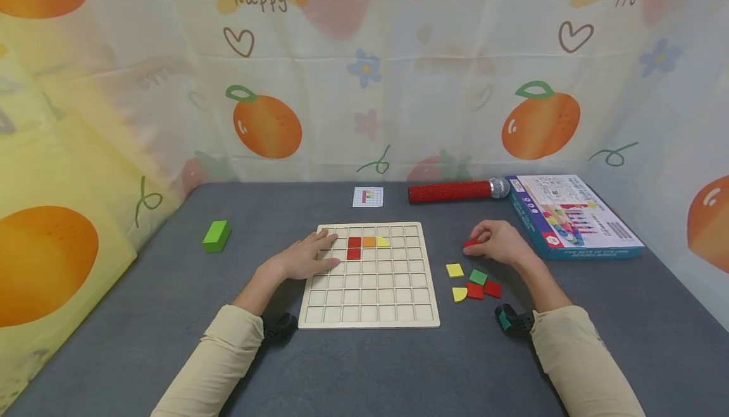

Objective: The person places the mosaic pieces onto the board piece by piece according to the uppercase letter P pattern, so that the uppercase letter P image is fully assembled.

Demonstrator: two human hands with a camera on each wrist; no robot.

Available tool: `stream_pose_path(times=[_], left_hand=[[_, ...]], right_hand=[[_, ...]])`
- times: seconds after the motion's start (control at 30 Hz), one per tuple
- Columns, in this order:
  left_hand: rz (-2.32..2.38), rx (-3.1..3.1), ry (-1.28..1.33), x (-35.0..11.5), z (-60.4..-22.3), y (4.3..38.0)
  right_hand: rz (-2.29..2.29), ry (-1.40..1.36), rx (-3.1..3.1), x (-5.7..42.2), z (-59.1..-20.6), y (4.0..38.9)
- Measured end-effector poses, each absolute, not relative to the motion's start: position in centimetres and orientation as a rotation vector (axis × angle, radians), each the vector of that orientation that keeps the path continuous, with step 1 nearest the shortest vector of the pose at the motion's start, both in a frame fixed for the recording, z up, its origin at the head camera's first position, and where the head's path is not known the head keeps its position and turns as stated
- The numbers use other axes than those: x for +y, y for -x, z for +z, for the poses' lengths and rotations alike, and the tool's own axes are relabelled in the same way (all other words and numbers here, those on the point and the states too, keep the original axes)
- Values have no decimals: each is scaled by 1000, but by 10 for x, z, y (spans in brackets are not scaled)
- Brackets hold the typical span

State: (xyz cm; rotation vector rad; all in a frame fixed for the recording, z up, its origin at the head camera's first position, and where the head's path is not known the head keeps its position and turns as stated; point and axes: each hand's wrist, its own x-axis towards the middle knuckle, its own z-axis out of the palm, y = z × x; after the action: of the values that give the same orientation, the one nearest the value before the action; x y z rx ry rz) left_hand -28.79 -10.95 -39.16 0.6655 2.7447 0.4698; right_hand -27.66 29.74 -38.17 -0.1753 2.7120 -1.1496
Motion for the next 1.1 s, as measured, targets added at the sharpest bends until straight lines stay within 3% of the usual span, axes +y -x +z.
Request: stream_pose_path(times=[0.23,1.1], left_hand=[[462,2751,-659,-109,-392,288],[472,2766,-654,-109,-392,284]], right_hand=[[-1218,78,2706,295,-380,276],[-1318,171,2619,280,-374,270]])
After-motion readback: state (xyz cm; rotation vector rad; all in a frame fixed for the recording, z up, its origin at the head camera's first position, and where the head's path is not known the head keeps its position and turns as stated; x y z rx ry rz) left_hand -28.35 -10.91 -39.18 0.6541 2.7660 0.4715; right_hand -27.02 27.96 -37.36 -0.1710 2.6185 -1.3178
